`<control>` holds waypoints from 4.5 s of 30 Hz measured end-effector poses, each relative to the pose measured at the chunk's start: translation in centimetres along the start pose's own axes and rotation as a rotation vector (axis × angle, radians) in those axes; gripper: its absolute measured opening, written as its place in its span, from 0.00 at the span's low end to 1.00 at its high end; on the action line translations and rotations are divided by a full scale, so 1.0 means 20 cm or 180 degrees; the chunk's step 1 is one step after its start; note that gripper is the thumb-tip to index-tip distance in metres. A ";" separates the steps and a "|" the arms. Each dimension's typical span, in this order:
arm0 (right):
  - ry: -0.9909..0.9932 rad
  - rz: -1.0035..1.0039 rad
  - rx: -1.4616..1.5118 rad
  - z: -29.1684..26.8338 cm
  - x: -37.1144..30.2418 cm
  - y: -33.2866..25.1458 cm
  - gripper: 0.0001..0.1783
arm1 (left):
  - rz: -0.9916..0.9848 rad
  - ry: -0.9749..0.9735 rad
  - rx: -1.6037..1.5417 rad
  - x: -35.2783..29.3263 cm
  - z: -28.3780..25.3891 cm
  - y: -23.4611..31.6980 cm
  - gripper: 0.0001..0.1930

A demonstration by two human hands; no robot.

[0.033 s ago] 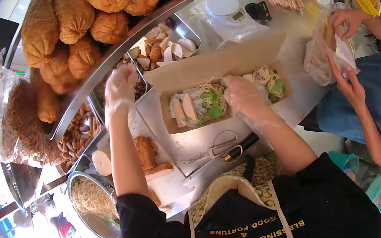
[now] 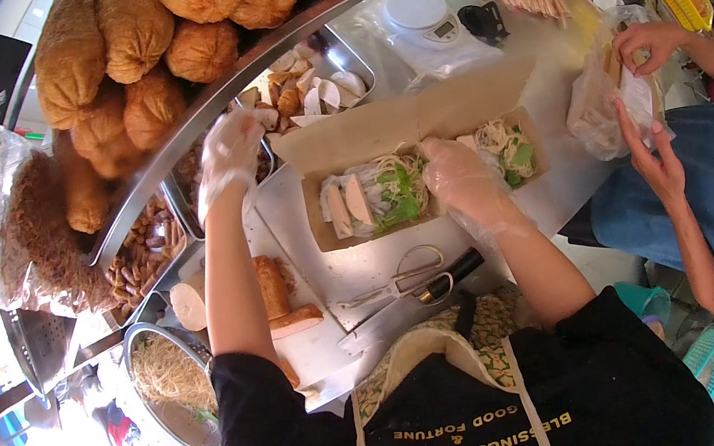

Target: The person assembles food items in cardboard boxes at a street food stall. They add bean sprouts and greens, cut and place sliced meat and sausages, and arrange fried items into the boxes.

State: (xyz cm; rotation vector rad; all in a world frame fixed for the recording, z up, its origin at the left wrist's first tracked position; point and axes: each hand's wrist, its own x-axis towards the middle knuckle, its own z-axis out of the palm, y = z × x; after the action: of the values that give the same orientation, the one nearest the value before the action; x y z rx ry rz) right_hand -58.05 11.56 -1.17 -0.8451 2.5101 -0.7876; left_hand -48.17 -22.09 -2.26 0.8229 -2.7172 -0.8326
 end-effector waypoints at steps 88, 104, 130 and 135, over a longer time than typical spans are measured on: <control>-0.1092 0.0321 0.2344 0.30 -0.16 0.06 0.03 | 0.1137 -0.2934 0.3214 0.87 0.16 -0.24 0.11; -0.0700 -0.0316 0.0754 0.19 -0.17 0.08 0.12 | -0.0602 -0.1989 0.0191 1.14 0.28 -0.26 0.17; -0.0828 -0.0372 0.0914 0.15 -0.24 -0.08 0.18 | 0.1223 -0.0945 0.2290 0.66 0.29 0.06 0.13; -0.1029 0.0111 0.1332 0.07 -0.25 -0.10 0.05 | 0.0898 -0.1242 0.1321 0.69 0.26 -0.08 0.13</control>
State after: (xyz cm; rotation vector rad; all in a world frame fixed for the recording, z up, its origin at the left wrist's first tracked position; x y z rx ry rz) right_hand -52.83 13.01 -0.17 -0.7121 1.9773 -1.0250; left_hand -60.67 -28.42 -7.31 0.3412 -3.3125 -0.4051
